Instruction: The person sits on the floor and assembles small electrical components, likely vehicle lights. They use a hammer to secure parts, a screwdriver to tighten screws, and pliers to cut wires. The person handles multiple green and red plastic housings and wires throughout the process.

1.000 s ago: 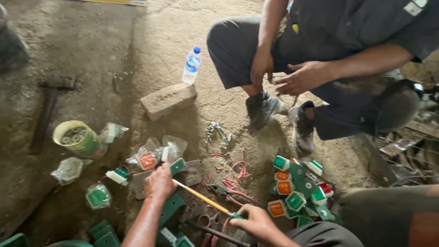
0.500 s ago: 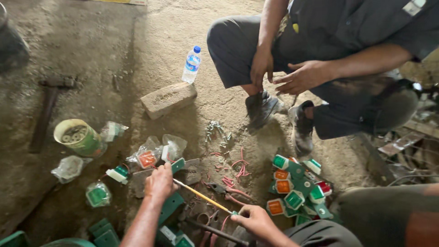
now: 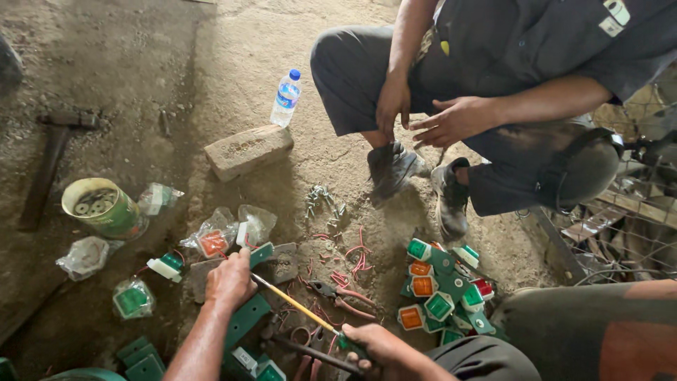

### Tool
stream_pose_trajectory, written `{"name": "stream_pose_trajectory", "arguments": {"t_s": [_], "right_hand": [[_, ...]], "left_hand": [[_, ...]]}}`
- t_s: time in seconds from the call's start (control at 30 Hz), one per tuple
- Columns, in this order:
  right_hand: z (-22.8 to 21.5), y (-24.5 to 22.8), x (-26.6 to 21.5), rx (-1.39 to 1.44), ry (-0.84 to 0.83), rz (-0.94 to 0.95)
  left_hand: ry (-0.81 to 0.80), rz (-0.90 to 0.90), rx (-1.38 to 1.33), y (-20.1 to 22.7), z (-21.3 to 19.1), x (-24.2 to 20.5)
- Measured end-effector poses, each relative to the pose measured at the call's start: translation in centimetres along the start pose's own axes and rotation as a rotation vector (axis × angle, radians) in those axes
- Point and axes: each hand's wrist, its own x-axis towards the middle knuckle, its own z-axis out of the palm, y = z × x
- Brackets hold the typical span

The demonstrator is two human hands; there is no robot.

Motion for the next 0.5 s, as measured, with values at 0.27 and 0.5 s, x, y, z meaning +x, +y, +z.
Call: {"name": "stream_pose_trajectory", "arguments": {"t_s": [0.27,0.5], "right_hand": [[-1.2,1.5,-0.1,-1.450,0.773,-1.139],[-2.5,0.6,0.7,-0.209,0.050,-0.146]], "left_hand": [[0.011,-0.032,-0.003,0.5,-0.2,0.0],[0.027,-0.014,0.033,0.7,0.1,-0.4]]}}
